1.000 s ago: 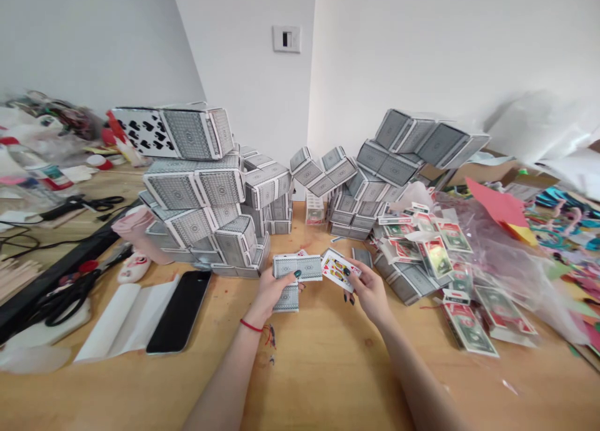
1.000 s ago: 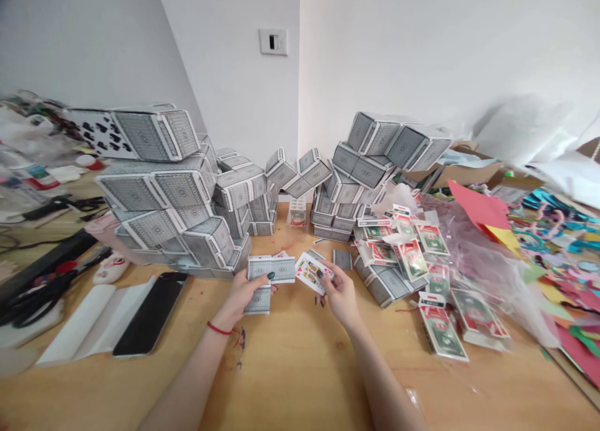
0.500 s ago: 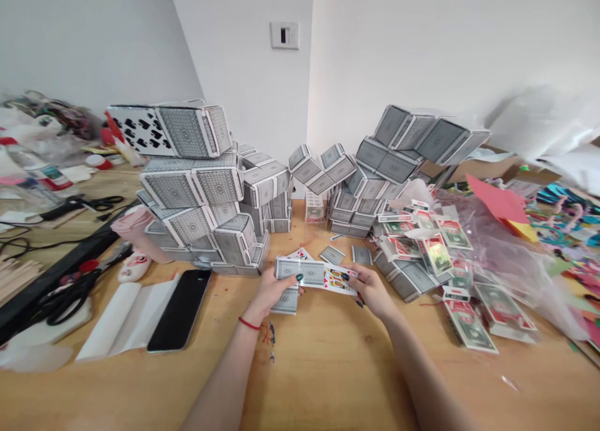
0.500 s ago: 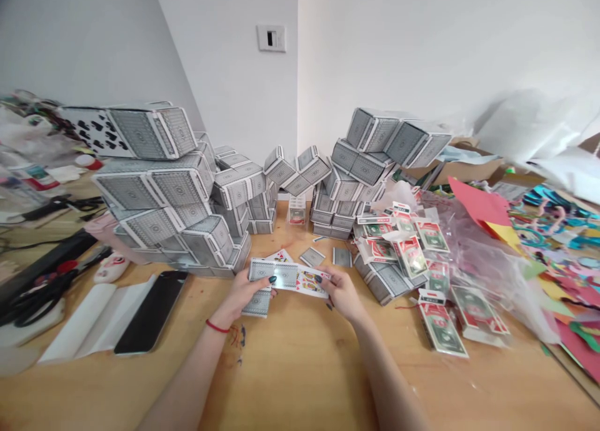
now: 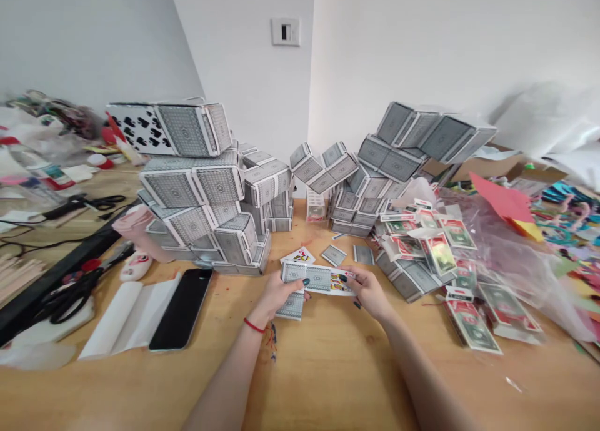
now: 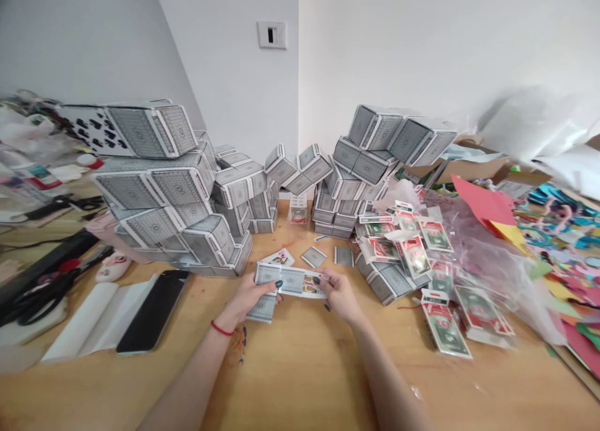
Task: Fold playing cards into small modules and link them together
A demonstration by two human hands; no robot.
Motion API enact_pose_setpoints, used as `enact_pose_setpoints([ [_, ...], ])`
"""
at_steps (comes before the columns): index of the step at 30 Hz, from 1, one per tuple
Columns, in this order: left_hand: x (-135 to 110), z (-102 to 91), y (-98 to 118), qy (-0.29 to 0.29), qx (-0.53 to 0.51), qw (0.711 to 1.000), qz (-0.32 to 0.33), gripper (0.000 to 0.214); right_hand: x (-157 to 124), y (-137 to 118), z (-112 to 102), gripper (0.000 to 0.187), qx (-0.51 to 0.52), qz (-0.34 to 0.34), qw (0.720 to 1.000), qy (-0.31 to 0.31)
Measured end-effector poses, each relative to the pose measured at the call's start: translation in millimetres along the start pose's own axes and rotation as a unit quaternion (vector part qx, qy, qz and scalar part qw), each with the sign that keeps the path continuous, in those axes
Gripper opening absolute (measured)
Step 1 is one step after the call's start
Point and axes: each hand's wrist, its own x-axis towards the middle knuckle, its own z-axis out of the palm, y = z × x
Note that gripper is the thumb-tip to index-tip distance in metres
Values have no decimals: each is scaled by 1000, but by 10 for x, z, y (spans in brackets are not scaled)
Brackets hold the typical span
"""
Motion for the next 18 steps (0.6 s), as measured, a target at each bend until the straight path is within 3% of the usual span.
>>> enact_pose_setpoints([
  [10, 26, 31, -51, -19, 4, 1000, 10, 30, 14, 60, 125, 33, -14, -25, 1000, -10],
  [14, 20, 48, -34, 0, 68, 993, 101, 24, 16, 43, 125, 34, -18, -46, 999, 13],
  [18, -62, 80, -6, 39, 159, 960, 228, 19, 10, -6, 90, 44, 43, -79, 991, 97],
])
